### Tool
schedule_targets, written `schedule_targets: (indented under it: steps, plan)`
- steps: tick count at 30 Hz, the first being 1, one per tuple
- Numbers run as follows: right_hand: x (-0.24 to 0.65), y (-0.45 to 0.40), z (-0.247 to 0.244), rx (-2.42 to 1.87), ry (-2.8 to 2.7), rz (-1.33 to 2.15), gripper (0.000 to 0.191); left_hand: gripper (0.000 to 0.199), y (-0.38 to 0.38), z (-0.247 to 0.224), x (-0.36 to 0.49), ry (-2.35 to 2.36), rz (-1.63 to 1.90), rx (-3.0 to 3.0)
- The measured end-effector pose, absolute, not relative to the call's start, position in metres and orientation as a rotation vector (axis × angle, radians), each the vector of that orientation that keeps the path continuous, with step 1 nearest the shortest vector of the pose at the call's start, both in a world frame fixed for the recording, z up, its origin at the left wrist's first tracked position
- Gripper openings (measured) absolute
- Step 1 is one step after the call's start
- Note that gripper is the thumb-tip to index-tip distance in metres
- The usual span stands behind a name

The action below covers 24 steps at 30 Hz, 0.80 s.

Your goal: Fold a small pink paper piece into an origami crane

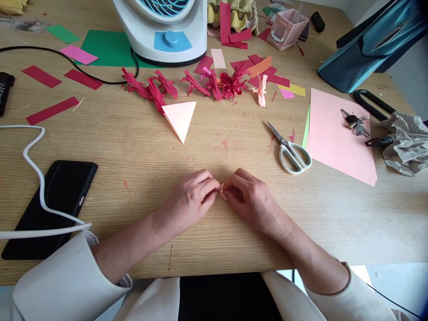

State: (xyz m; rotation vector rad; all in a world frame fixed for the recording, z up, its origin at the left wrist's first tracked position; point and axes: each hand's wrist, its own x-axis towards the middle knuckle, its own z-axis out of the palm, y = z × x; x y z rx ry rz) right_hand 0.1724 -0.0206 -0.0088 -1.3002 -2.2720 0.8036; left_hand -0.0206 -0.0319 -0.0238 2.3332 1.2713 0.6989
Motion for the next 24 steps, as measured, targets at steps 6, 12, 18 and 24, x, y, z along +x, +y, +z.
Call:
schedule_targets:
  steps: [6,12,18,24]
  plan:
    - [0.168,-0.022,-0.008,-1.354,-2.317,0.746,0.01,0.01,-0.034,-0.023,-0.018,1.375,0.622,2.346]
    - [0.166,-0.022,-0.008,-1.381,-2.351,0.698,0.012,0.011,-0.032,-0.016,-0.016,1.439,0.577,2.316]
    - [0.163,-0.021,-0.007,-1.407,-2.351,0.702,0.011,0.011,-0.031,-0.014,-0.014,1.518,0.519,2.307]
    - [0.161,-0.022,-0.006,-1.443,-2.363,0.657,0.012,0.012,-0.03,-0.012,-0.01,1.583,0.434,2.35]
